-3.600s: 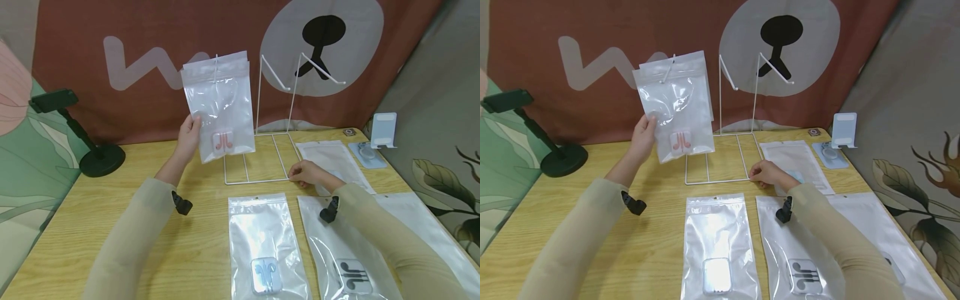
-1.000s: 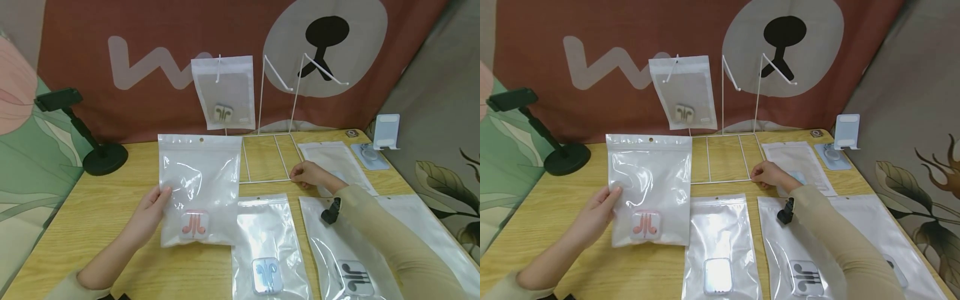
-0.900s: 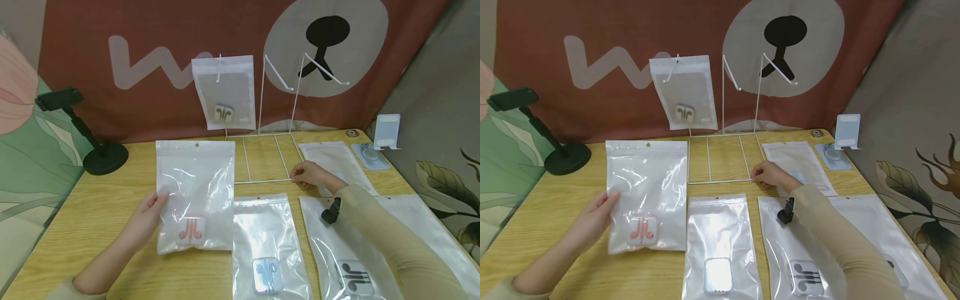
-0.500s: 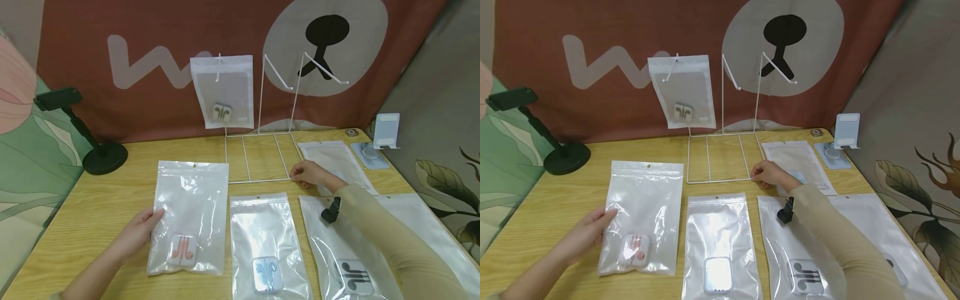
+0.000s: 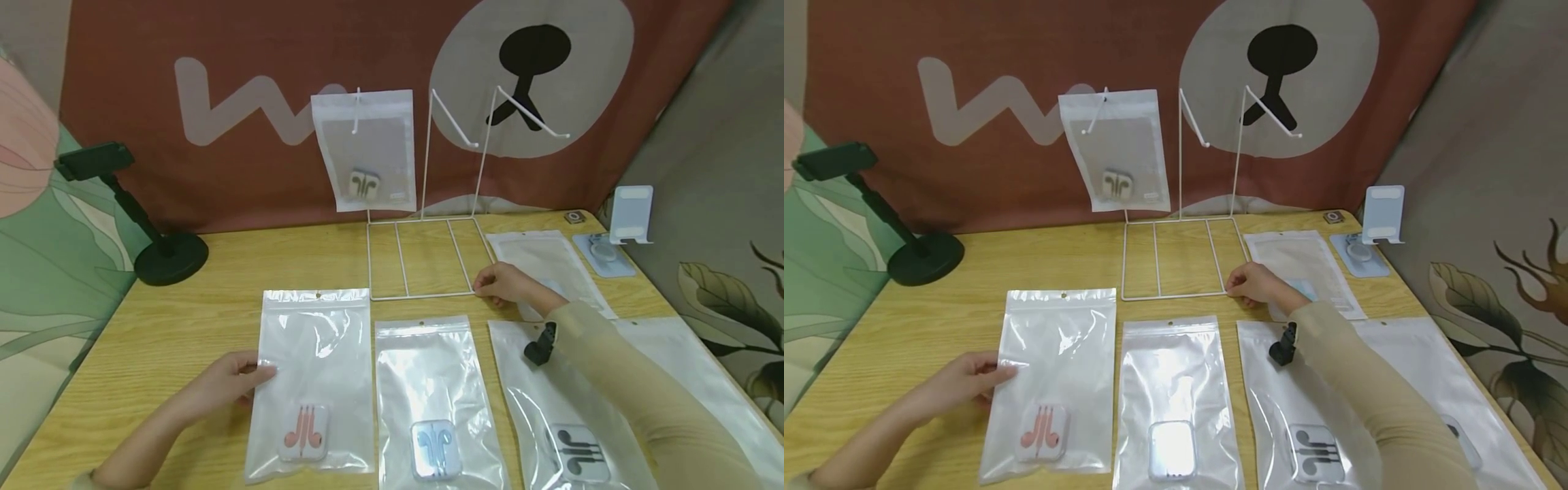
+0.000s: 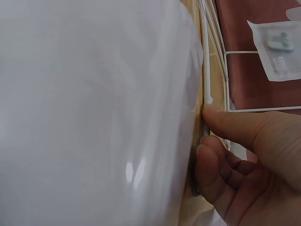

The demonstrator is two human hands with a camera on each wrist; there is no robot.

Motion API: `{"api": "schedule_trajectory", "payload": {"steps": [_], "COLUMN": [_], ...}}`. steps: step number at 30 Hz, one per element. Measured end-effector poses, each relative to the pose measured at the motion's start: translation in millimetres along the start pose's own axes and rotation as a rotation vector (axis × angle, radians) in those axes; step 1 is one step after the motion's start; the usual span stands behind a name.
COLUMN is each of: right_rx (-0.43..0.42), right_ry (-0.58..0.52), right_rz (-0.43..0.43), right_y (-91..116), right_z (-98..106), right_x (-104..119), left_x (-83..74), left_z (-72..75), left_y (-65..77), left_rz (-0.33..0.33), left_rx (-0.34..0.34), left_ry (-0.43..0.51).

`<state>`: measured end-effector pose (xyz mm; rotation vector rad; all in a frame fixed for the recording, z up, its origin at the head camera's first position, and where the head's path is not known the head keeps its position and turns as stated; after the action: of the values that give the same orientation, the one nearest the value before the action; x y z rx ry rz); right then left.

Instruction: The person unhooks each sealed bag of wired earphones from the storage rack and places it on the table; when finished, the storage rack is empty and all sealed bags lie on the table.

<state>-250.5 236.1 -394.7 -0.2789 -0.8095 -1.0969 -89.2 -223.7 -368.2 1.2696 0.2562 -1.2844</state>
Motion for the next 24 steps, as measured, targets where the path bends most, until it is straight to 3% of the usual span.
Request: {"api": "schedule_trajectory", "payload": {"steps": [5, 9, 18, 24], "right_rx": [0.006, 0.004, -0.006, -0.003], "right_ry": [-0.002, -0.004, -0.001, 0.002], "right_rz": [-0.005, -0.012, -0.018, 0.0], "right_y": [0, -1, 1, 1], "right_z": [0, -1, -1, 0], "right_x": [1, 0, 0, 1], "left_x": [5.7, 8.3, 6.5, 3.7], "left_z": [6.0, 7.4, 5.8, 4.8], "left_y": [-4.5, -8.7, -14.1, -13.7], "left_rz": [-0.066, -0.111, -0.029, 0.016], "left_rx": [0.085, 0.09, -0.026, -0.062], "left_ry": [-0.089, -0.142, -0.322, -0.38]}}
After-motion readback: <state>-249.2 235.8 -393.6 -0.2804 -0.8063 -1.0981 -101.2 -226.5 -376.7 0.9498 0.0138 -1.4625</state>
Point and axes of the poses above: each hand's wrist, its own y-axis away from the middle knuckle, its own z-axis out of the back of the hand, x = y × z, the point moved 1 cm from there along -y, towards the middle knuckle, and after that the axes turned 9 degrees about z, right-handed, at the moved point
